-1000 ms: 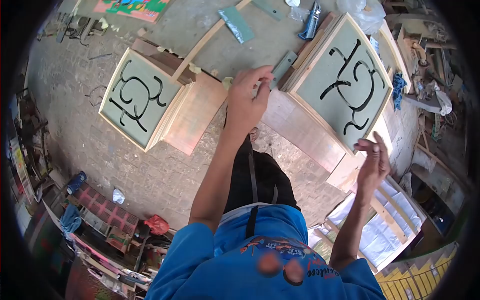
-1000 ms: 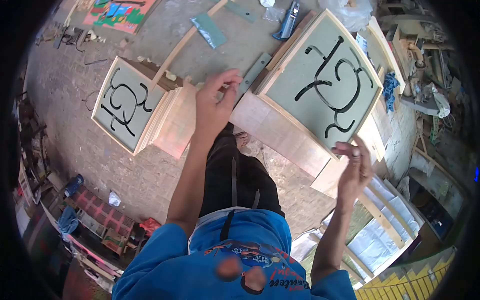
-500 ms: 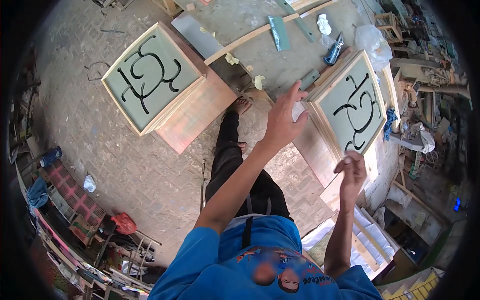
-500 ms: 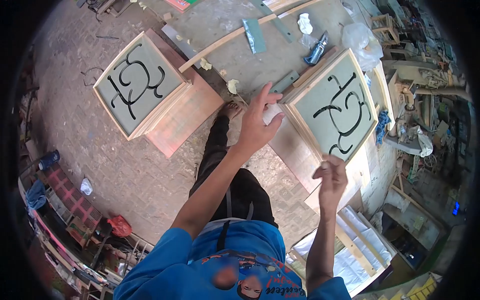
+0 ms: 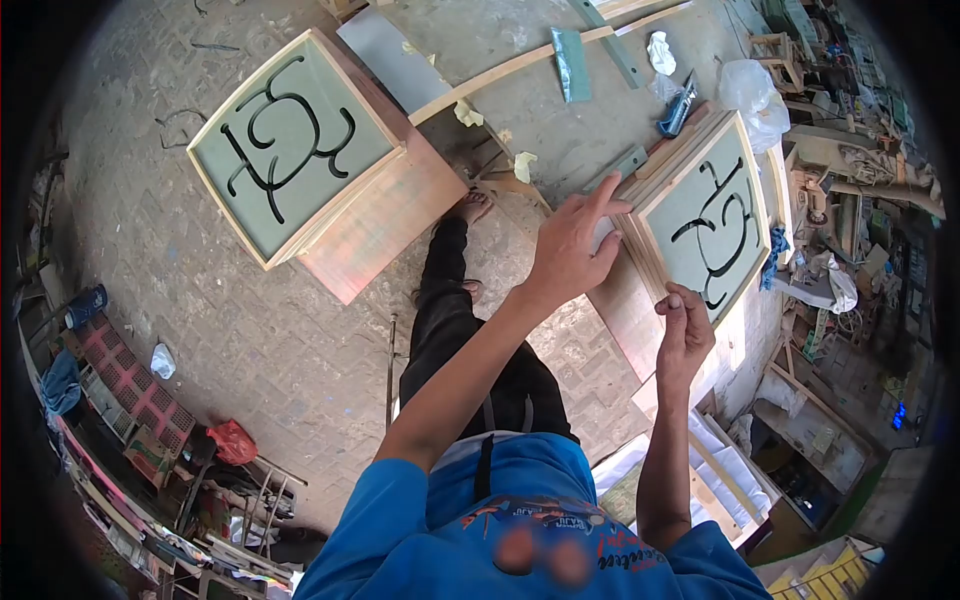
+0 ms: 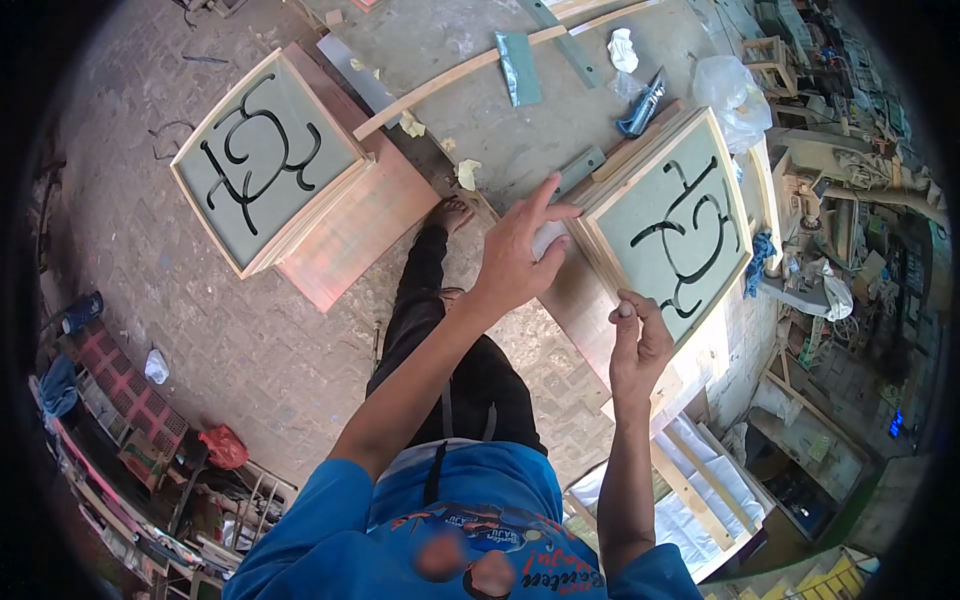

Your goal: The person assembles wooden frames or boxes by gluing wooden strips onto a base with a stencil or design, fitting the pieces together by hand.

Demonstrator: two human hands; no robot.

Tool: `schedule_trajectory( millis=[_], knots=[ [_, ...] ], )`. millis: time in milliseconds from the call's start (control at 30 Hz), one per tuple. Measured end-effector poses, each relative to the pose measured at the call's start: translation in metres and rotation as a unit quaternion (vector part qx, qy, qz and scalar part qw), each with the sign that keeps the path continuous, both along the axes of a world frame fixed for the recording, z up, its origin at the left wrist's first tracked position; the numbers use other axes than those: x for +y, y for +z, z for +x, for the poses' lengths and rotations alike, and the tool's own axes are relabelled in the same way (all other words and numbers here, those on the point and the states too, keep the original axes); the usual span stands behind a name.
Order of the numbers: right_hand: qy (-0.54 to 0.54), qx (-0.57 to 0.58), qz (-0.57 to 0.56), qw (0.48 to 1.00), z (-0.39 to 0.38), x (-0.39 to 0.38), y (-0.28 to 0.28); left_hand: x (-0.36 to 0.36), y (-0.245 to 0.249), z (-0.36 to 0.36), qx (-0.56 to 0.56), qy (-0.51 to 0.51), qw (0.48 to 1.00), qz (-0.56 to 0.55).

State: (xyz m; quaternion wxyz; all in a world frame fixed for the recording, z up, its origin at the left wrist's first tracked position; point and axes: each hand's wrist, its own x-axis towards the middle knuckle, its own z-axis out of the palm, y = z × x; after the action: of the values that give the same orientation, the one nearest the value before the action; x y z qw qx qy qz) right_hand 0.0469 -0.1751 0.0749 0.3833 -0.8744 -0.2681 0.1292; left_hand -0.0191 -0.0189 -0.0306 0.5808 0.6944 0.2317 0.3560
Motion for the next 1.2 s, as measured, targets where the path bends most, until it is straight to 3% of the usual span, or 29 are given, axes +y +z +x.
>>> schedule_trajectory(
  millis=[233, 433, 1000, 1100, 1200],
  knots=[
    [-0.018, -0.007, -0.002, 1.000, 0.008, -0.004, -0.003, 0.000, 0.000, 0.000, 0.018, -0.014, 1.000, 0.016],
    [-0.001, -0.059, 0.030, 0.998, 0.027, 0.000, -0.006, 0.000, -0.003, 0.002, -0.033, 0.031, 0.999, 0.007],
    [-0.064, -0.039, 0.081, 0.994, 0.050, 0.006, -0.007, 0.007, 0.005, 0.002, 0.006, -0.026, 1.000, -0.014],
    [-0.048, -0.034, 0.069, 0.996, 0.056, 0.002, -0.009, 0.009, 0.006, 0.001, 0.007, -0.038, 0.999, -0.028],
    [0.066, -0.078, -0.068, 0.992, 0.047, 0.020, 0.002, 0.010, 0.008, 0.001, -0.002, -0.032, 0.999, -0.043]
  ],
)
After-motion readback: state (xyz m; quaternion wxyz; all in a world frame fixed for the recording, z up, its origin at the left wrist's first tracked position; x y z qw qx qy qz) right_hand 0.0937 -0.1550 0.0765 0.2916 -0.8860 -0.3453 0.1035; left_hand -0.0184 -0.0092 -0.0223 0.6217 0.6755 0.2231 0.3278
